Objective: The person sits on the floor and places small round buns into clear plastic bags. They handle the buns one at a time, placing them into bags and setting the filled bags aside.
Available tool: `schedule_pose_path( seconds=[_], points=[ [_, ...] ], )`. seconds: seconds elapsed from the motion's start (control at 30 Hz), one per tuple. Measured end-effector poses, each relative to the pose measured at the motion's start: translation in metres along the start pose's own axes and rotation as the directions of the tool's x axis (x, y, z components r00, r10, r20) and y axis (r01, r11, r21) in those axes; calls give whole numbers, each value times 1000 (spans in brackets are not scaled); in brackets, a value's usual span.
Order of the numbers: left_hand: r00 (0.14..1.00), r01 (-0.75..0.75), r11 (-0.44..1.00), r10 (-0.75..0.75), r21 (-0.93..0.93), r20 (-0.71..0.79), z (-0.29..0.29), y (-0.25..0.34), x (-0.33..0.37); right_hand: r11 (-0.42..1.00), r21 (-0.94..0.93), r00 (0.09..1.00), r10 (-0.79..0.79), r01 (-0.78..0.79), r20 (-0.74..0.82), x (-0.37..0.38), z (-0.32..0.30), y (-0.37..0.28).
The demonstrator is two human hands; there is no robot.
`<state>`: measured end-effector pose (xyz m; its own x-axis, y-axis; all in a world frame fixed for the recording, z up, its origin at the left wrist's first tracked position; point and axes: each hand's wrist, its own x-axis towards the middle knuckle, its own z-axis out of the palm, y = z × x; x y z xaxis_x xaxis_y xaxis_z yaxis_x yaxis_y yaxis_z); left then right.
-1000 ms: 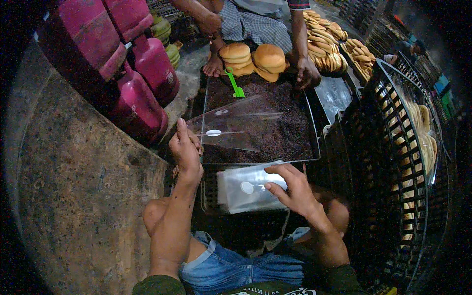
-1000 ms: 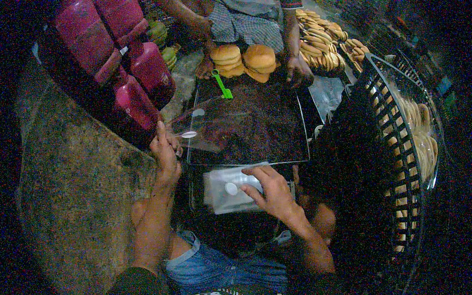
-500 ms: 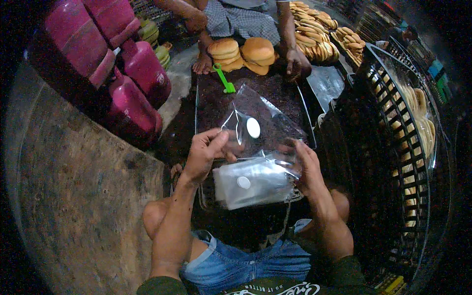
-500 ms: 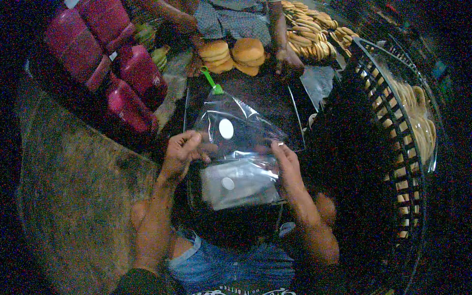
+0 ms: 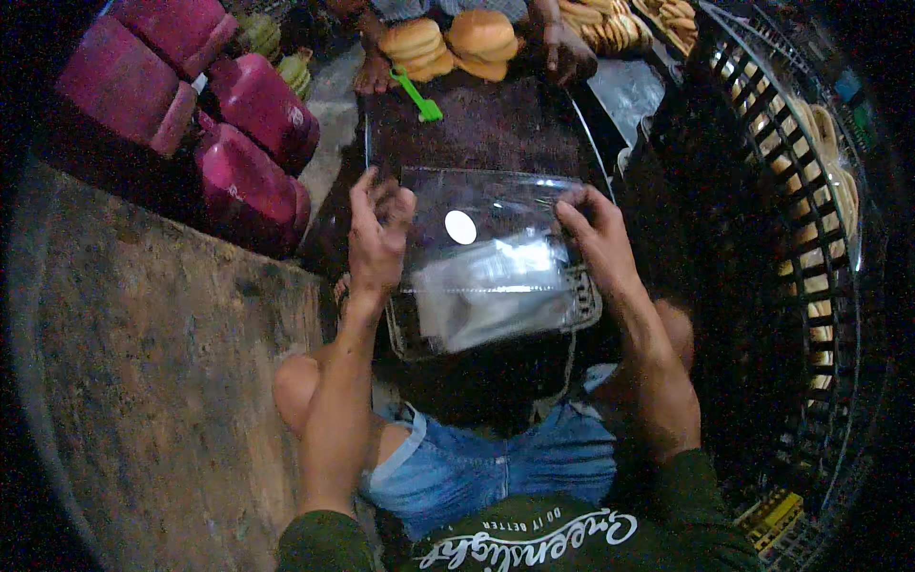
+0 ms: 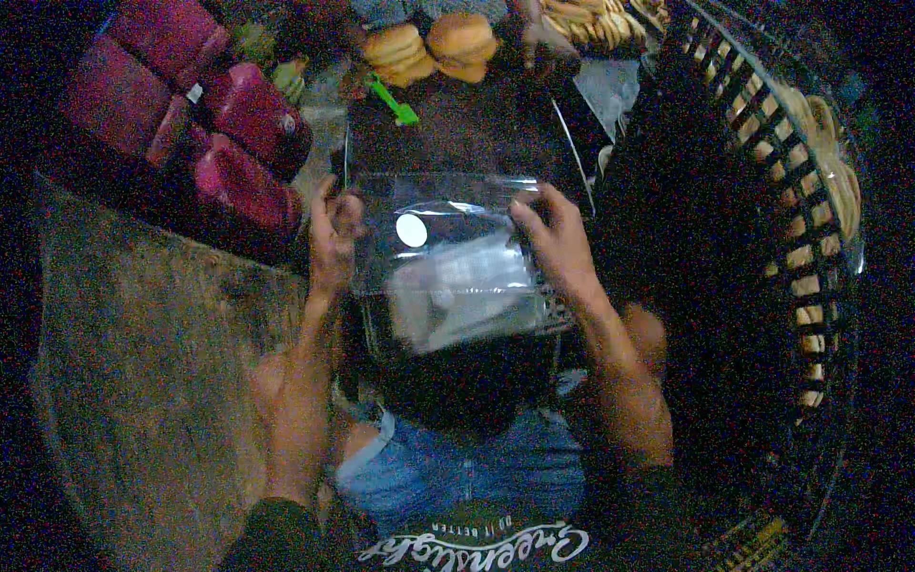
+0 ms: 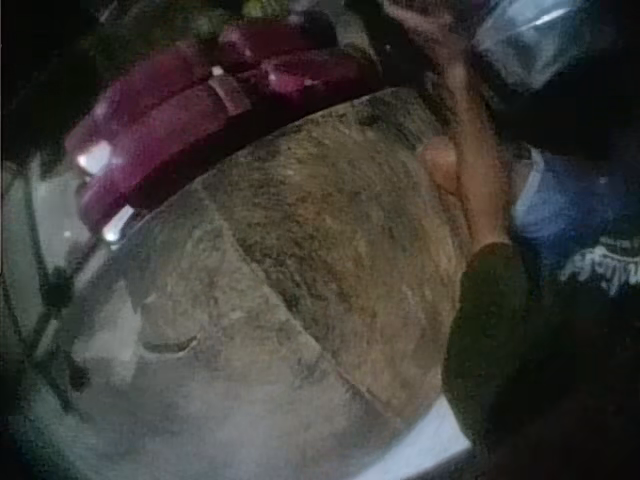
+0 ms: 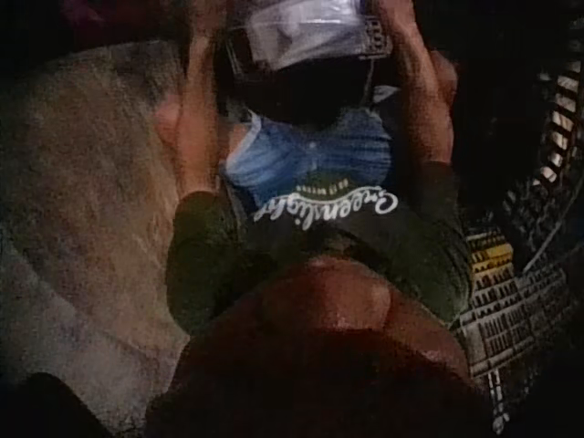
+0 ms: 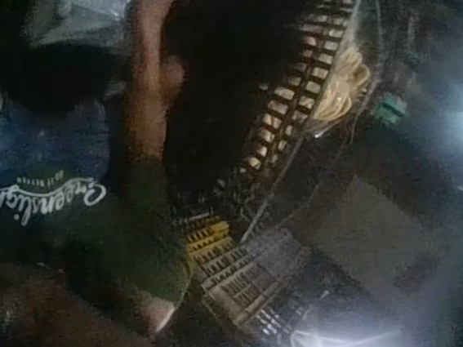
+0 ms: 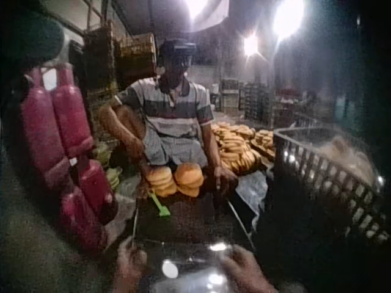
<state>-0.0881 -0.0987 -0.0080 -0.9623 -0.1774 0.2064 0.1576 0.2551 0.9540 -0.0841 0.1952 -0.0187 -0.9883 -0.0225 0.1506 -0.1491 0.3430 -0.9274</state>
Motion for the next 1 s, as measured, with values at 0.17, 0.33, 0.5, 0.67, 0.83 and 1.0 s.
schedule_pose_path(
  seconds=[0.17, 0.33, 0.5, 0.67, 0.83, 1.0],
  points=[
    [931, -356, 828, 354, 432, 89, 5, -7, -23, 883, -465, 961, 78, 56, 264, -8, 12, 19],
    [770, -602, 526, 183, 600, 612, 45, -26, -91, 694, -712, 953, 135, 104, 270, -17, 25, 25],
    [732, -641, 299, -36, 707, 680, 60, -38, -128, 745, -664, 994, 7, 69, 111, -20, 12, 8],
    [709, -690, 264, 56, 674, 703, 60, -71, -122, 862, -498, 990, -133, 91, -49, -14, -3, -3],
    [710, -599, 535, 12, 596, 704, 41, -63, -104, 913, -403, 991, -101, 59, -84, -10, -9, -11],
    [785, -497, 533, -59, 685, 616, 35, -46, -75, 926, -369, 984, -136, 84, -116, -9, -16, -14]
  ],
)
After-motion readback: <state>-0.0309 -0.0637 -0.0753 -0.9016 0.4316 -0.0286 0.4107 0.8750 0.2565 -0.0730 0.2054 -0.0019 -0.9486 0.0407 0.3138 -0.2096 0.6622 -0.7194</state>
